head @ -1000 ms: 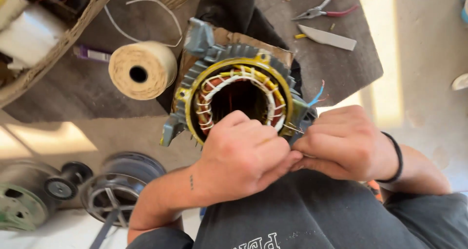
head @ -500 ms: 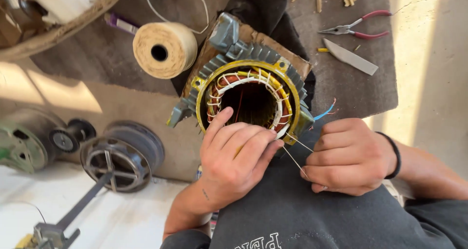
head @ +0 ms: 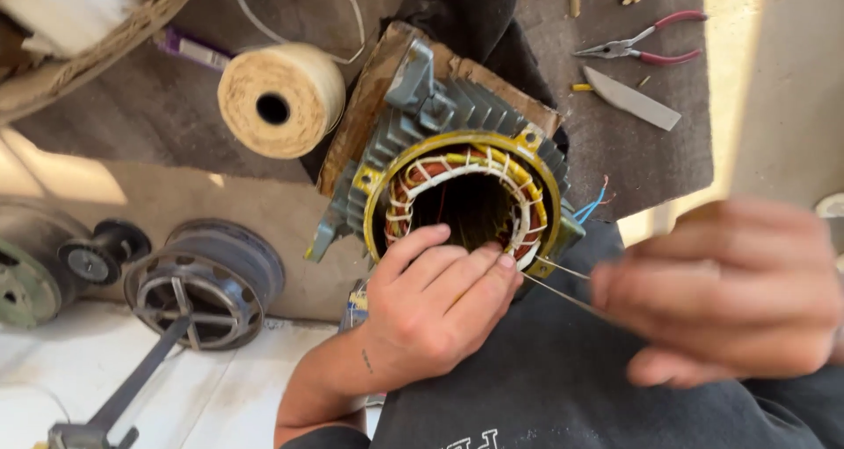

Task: Lacing and securing the copper windings of an electric motor stator using a cord.

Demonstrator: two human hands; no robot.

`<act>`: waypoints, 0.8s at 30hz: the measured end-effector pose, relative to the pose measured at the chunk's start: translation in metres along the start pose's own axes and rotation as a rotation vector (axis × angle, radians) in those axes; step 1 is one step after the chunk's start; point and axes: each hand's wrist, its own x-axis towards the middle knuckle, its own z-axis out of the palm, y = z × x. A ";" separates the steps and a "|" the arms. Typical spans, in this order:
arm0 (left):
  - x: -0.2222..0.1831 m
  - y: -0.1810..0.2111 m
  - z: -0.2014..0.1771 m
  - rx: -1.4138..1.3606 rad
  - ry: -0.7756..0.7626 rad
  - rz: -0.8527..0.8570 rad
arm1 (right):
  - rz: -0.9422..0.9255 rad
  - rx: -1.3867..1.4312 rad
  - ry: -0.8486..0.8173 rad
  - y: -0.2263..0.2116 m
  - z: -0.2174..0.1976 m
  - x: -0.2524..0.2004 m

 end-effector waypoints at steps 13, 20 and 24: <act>-0.010 -0.013 0.000 0.030 0.003 0.083 | 0.500 -0.486 -0.197 -0.034 0.031 0.046; -0.012 -0.016 -0.001 0.018 0.023 0.095 | 0.538 -0.590 -0.510 -0.038 0.035 0.055; -0.016 -0.019 -0.002 0.010 0.030 0.098 | 0.557 -0.375 -0.580 -0.035 0.032 0.048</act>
